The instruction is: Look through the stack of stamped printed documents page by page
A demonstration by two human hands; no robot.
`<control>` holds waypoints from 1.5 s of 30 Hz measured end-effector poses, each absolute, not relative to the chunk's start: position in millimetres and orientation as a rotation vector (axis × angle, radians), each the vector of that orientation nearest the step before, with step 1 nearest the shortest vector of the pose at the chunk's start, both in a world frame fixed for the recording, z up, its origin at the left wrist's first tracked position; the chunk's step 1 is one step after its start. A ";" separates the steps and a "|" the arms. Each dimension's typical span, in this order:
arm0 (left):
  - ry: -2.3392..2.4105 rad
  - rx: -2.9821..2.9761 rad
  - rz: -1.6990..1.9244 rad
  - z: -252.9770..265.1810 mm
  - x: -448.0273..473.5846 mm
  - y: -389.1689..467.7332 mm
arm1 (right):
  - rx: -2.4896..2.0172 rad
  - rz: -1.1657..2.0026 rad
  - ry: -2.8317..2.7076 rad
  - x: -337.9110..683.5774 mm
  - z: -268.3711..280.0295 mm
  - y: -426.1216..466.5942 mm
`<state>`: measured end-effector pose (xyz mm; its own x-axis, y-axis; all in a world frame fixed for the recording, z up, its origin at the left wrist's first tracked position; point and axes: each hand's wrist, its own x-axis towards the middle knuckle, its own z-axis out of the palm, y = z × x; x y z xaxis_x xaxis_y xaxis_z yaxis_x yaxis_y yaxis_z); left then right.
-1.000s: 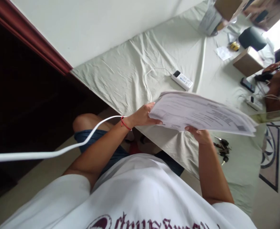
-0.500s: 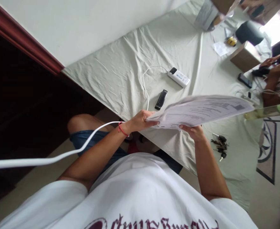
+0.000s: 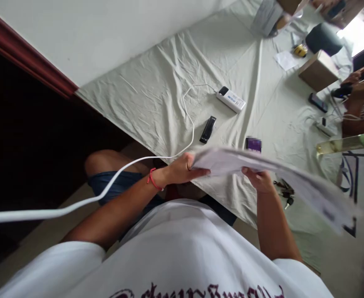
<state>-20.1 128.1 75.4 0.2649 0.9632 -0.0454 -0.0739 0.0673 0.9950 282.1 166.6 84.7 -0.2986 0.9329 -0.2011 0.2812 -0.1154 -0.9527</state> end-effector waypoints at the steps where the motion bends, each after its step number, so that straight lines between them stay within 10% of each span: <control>1: 0.946 1.207 1.000 73.2 -15.8 121.8 | -1.376 1.378 -1.551 287.3 80.1 163.0; 45: 1.501 0.659 1.086 26.6 19.1 158.3 | -1.735 1.743 -0.686 297.1 58.1 103.4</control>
